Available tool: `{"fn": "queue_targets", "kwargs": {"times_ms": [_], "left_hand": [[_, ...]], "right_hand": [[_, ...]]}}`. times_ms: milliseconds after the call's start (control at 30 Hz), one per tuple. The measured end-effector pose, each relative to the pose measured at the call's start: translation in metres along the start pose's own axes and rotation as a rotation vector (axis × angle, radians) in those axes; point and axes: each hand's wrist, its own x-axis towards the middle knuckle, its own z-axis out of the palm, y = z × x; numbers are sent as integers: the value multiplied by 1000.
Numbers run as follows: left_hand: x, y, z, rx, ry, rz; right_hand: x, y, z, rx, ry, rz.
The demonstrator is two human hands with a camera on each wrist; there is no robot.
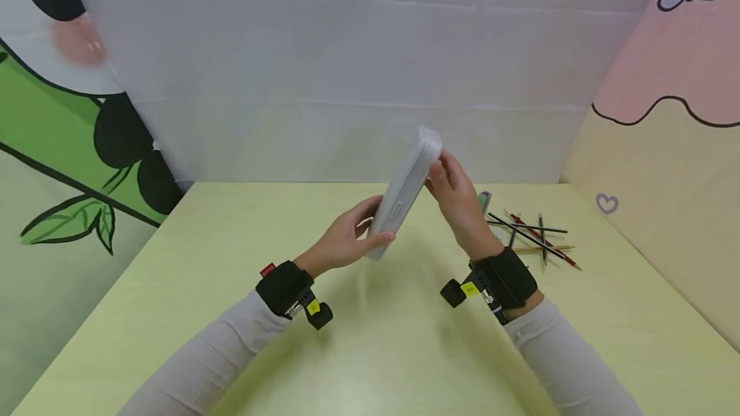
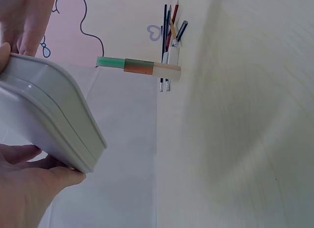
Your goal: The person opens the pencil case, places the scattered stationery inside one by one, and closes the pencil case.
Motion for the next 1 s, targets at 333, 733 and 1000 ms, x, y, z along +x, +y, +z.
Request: {"fn": "queue_targets", "kwargs": {"times_ms": [333,733,1000], "left_hand": [[-5,-2,3,24,12,-22],[-9,-3,1,42,7,-59],[-13,-8,-1,9,-99,-80]], "right_hand": [[4,0,3,76,19,48],[8,4,4,140,33,21],[8,10,8,232,70,18]]}}
